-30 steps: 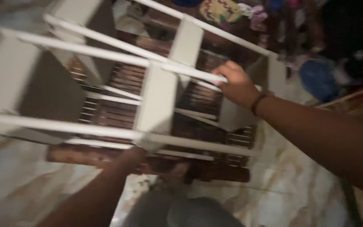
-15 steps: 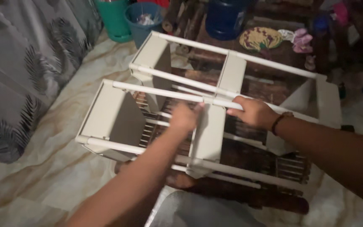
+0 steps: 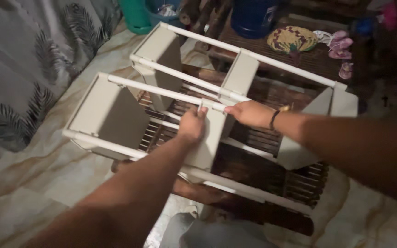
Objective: The person disassembles a beige plastic rolling cart by removing the vertical support rods and detaching each shelf tray from the frame. The cart is taken apart piece by piece and the components are placed on a nearby wooden bench.
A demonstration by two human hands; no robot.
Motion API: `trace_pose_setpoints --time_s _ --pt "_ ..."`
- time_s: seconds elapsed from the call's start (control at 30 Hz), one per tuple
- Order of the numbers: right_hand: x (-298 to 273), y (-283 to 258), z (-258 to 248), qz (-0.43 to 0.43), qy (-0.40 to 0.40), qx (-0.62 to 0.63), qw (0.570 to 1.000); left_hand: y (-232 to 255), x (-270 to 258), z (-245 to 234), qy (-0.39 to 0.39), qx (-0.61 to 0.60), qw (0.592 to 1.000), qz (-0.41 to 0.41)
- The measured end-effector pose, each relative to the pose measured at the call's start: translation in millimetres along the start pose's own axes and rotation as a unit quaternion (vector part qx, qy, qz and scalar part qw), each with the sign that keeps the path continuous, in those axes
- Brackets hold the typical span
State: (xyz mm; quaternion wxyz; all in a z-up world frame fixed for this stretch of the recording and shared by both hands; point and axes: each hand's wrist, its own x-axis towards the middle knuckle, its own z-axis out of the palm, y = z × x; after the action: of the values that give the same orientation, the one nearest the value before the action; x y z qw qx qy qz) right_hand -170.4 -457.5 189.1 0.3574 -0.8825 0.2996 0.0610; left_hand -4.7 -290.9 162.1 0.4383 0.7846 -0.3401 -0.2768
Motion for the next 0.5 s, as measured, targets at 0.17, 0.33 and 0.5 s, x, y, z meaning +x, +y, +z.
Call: trace_pose_setpoints --time_s 0.17,0.33,0.5 --pt "-33 -21 15 -0.019 0.126 -0.172 0.977 6 -16 -2 0.019 0.007 1.000 -0.003" --pt "-51 -28 21 -0.032 0.162 -0.187 0.968 7 -24 -2 0.026 -0.018 0.999 0.016" --pt "-35 -10 -7 -0.031 -0.057 0.064 0.996 2 -36 -10 0.044 -0.003 0.999 -0.006"
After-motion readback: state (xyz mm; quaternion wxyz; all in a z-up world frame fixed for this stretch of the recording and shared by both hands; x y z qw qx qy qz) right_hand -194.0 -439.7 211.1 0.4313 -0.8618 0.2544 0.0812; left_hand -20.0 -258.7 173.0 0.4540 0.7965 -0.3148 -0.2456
